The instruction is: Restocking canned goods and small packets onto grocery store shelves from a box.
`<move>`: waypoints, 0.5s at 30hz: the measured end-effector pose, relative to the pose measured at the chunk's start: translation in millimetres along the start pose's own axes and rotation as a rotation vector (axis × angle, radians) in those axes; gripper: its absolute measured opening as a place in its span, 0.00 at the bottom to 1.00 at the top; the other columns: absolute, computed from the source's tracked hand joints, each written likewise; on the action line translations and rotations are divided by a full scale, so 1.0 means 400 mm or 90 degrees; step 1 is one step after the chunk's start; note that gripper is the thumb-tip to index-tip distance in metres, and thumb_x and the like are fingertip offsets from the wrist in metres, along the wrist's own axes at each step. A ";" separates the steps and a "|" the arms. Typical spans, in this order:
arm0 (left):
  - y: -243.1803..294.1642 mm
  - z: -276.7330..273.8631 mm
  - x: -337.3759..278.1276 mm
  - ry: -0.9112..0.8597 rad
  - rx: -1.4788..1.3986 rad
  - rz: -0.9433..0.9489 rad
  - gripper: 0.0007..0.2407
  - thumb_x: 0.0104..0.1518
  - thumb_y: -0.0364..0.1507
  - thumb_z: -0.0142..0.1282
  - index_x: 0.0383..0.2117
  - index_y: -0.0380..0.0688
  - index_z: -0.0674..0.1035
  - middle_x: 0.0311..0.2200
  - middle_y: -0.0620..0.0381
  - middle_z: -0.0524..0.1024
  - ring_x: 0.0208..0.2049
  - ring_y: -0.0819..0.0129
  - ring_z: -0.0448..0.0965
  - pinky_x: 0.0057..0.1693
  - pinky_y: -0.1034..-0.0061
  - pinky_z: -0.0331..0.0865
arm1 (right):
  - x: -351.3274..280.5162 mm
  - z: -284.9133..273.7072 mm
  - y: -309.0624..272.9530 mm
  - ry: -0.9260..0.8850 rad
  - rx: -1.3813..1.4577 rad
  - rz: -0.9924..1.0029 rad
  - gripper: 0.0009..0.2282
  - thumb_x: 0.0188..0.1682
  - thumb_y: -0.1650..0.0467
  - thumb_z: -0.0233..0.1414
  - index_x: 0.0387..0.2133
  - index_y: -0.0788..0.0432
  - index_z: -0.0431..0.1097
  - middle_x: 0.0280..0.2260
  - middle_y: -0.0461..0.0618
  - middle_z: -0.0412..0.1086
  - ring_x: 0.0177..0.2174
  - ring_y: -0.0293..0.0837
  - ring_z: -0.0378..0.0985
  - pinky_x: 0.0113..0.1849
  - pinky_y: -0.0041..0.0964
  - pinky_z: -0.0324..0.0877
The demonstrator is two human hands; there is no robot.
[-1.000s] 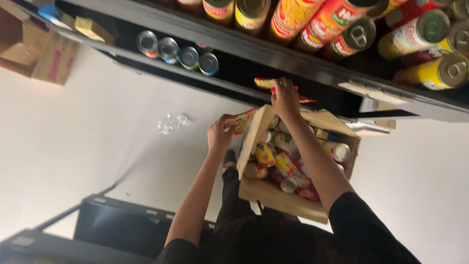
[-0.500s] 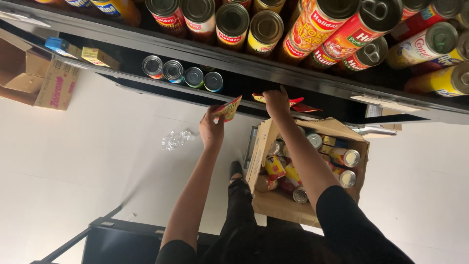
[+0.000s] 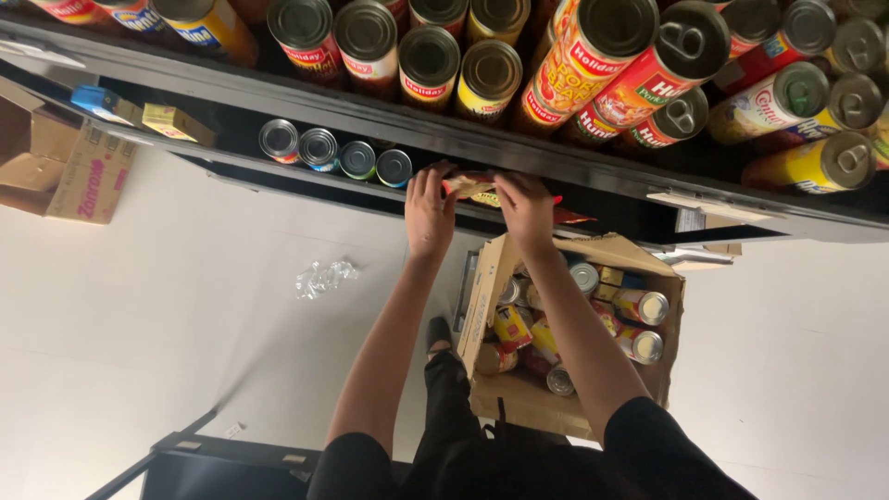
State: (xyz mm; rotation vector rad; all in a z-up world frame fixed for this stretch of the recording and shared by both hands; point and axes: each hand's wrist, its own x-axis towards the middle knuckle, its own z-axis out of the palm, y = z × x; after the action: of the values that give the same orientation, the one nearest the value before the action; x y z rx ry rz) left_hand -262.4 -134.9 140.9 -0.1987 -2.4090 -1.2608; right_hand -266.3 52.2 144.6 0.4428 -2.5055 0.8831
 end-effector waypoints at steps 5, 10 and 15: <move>0.024 -0.029 -0.064 0.015 0.054 -0.085 0.18 0.53 0.24 0.64 0.49 0.42 0.72 0.47 0.46 0.70 0.49 0.44 0.69 0.54 0.54 0.66 | -0.021 0.084 0.116 0.037 -0.097 0.055 0.07 0.46 0.75 0.62 0.37 0.60 0.79 0.34 0.58 0.77 0.33 0.58 0.79 0.36 0.47 0.75; -0.025 -0.029 -0.159 -0.047 0.081 -0.125 0.16 0.56 0.23 0.62 0.50 0.45 0.72 0.47 0.48 0.69 0.50 0.46 0.69 0.55 0.54 0.67 | -0.081 0.198 0.244 -0.082 -0.151 0.159 0.05 0.46 0.72 0.62 0.35 0.57 0.81 0.31 0.58 0.77 0.32 0.57 0.79 0.38 0.50 0.75; -0.058 -0.012 -0.228 -0.108 0.092 -0.185 0.16 0.56 0.25 0.60 0.49 0.45 0.71 0.48 0.50 0.69 0.50 0.48 0.69 0.55 0.54 0.67 | -0.099 0.206 0.275 -0.086 -0.164 0.176 0.04 0.48 0.71 0.62 0.34 0.55 0.81 0.34 0.54 0.78 0.42 0.57 0.76 0.47 0.55 0.70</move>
State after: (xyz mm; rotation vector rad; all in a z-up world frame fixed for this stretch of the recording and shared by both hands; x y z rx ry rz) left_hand -185.9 -146.4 87.3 0.0949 -2.7403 -1.2246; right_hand -304.8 86.3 11.3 0.0739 -2.8026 0.6299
